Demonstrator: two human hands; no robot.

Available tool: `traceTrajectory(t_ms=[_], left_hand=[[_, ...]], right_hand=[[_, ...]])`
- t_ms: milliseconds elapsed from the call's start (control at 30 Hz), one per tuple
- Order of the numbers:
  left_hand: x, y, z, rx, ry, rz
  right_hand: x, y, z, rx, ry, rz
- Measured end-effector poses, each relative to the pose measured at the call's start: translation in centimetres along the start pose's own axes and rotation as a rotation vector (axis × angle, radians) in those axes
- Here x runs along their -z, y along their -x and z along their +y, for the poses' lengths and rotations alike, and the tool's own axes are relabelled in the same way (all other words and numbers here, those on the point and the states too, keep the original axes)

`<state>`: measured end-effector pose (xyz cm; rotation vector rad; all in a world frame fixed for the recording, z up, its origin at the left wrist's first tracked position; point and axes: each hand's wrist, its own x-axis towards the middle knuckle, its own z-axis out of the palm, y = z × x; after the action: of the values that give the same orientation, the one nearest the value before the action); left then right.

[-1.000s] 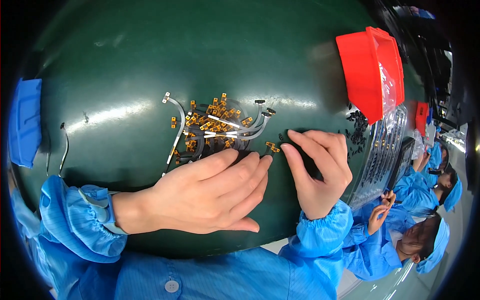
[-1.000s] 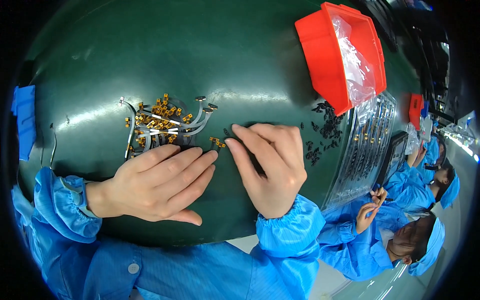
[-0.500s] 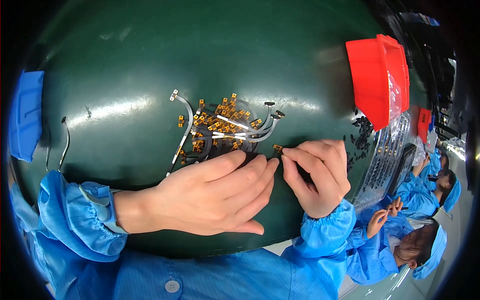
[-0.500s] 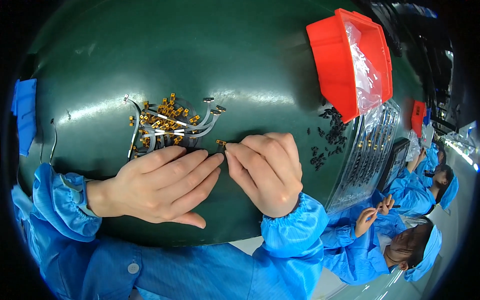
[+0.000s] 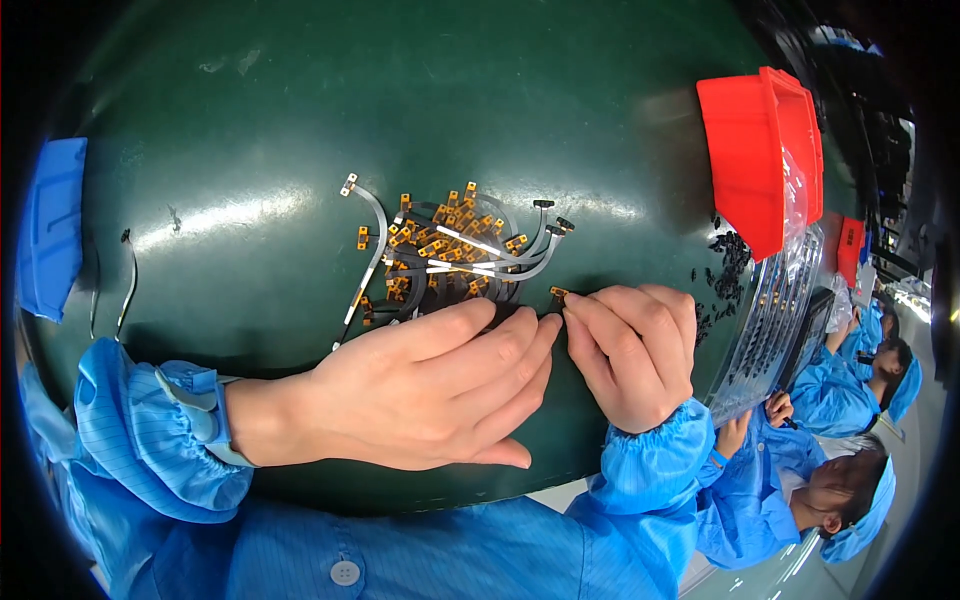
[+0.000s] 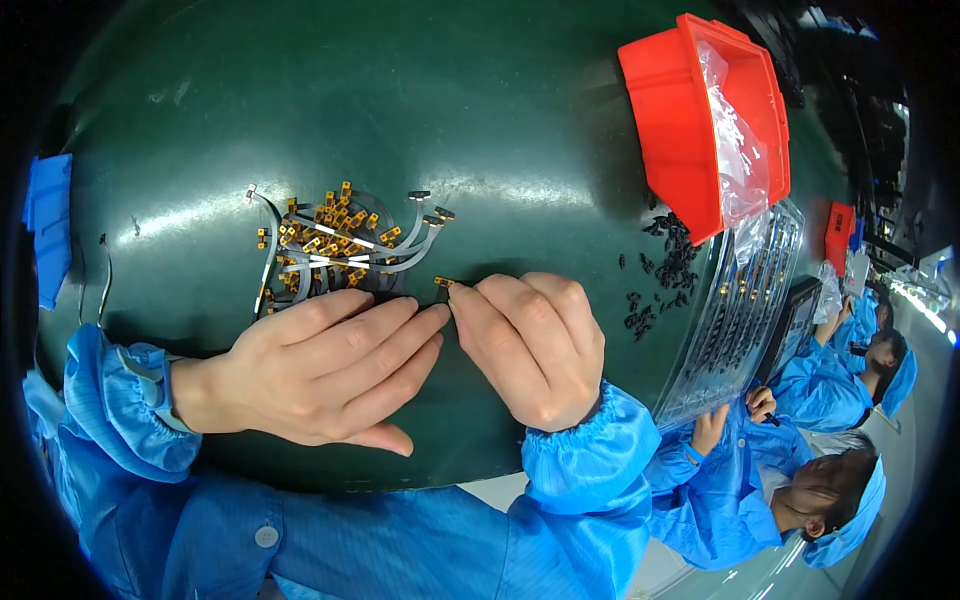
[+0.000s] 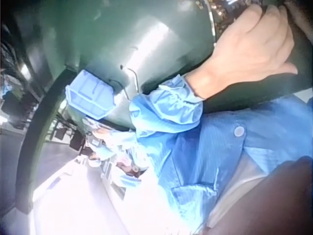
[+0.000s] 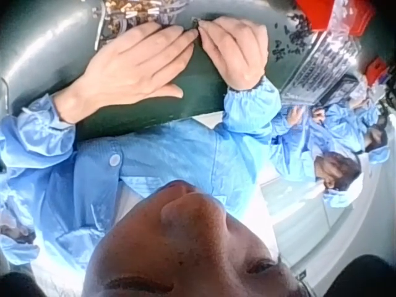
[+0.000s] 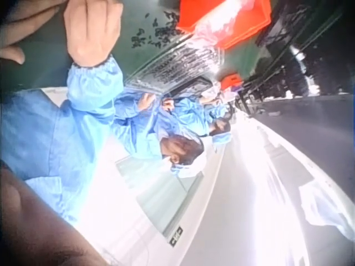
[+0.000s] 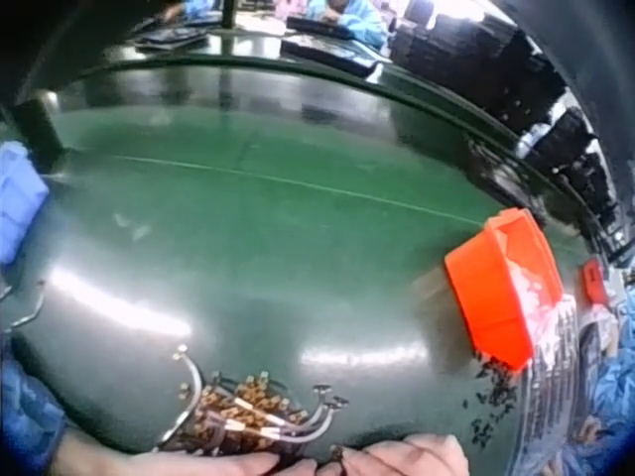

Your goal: The person assembles internal electronic components into a tablet housing and connects ribbon cables by hand, using tweezers to manipulate the small parts.

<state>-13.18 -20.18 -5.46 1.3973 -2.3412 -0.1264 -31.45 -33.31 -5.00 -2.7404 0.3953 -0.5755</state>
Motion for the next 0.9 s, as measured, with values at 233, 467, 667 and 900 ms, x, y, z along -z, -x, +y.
traceTrajectory(t_ms=[233,467,667,900], left_hand=[[-0.1,0.1,0.1,-0.012,0.002,0.007],[-0.1,0.4,0.4,-0.017,-0.031,0.036],[-0.5,1.1,0.5,-0.026,-0.019,0.042],[-0.5,0.7,0.5,-0.041,-0.052,0.058]], right_hand=[[0.7,-0.2,0.1,0.252,0.212,-0.061],[-0.1,0.3,-1.1,0.017,-0.01,0.025],[0.5,0.6,-2.0,-0.328,-0.237,0.029],[0.0,0.7,-1.9,-0.095,-0.082,0.054]])
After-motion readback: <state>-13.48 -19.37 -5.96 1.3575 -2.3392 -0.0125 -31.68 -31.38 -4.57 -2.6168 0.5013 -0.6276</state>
